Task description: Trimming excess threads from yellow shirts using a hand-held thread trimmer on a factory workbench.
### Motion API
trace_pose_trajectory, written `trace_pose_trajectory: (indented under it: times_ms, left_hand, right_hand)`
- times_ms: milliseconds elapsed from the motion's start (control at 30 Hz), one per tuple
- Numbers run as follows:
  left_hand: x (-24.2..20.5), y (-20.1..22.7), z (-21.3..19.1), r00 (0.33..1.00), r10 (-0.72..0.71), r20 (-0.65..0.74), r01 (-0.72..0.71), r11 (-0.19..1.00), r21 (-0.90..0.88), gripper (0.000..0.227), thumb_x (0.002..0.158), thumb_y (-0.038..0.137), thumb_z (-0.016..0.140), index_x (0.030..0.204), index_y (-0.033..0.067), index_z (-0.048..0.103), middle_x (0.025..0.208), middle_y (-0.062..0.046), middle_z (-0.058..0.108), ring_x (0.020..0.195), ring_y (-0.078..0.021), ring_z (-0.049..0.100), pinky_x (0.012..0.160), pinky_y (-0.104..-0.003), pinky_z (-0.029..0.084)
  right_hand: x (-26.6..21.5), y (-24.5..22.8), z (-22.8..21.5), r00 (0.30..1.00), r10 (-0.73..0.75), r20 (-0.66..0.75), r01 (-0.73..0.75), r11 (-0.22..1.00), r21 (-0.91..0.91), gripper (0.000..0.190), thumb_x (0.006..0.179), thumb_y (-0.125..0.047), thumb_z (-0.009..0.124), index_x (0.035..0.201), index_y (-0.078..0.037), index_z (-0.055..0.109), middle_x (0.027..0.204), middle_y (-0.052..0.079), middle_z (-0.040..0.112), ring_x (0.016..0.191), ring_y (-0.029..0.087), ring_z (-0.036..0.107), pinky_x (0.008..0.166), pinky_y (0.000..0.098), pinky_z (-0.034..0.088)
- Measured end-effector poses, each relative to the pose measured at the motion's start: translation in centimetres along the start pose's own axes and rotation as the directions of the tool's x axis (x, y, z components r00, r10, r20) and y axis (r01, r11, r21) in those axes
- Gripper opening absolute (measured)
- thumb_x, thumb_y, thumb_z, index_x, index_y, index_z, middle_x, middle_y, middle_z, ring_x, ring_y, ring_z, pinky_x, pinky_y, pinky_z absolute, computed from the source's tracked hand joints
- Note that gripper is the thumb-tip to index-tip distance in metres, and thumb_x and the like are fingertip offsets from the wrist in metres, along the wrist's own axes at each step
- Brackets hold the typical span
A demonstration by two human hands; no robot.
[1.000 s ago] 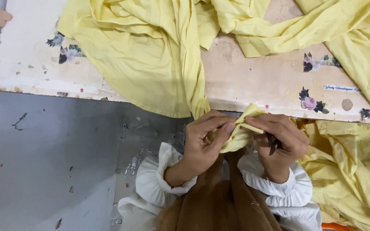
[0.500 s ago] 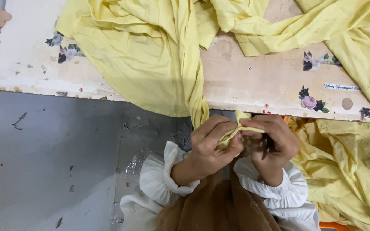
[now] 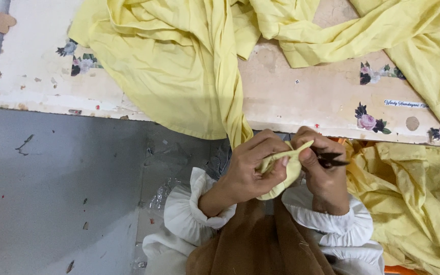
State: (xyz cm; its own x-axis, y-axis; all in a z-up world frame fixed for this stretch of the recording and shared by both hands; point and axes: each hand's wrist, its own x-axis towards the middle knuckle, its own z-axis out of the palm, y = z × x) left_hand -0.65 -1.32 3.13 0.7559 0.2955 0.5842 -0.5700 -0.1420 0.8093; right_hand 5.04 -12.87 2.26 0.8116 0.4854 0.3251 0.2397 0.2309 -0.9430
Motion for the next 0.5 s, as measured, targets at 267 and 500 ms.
trace_pose_trajectory:
  times_ms: [267, 500]
  left_hand:
    - [-0.7, -1.2, -3.3, 0.972, -0.188, 0.143, 0.212, 0.961, -0.177, 0.007, 0.080, 0.006, 0.058, 0.076, 0.0009, 0.058, 0.059, -0.006, 0.046, 0.053, -0.0109, 0.043, 0.047, -0.025, 0.037]
    - [-1.6, -0.1, -2.6, 0.969, -0.221, 0.113, 0.245, 0.919, -0.308, 0.019, 0.084, 0.011, 0.054, 0.068, 0.0032, 0.059, 0.055, -0.003, 0.045, 0.052, -0.0085, 0.039, 0.053, -0.022, 0.037]
  right_hand:
    - [0.4, 1.5, -2.5, 0.998, 0.032, -0.061, -0.022, 0.985, 0.170, 0.034, 0.085, -0.025, 0.048, 0.059, -0.003, 0.044, 0.049, 0.001, 0.036, 0.041, 0.007, 0.026, 0.042, 0.0188, 0.022]
    - [0.3, -0.4, -1.9, 0.988, -0.001, -0.154, 0.013, 0.997, 0.081, 0.037, 0.084, -0.030, 0.053, 0.059, -0.003, 0.046, 0.048, 0.002, 0.036, 0.042, 0.006, 0.027, 0.042, 0.0166, 0.025]
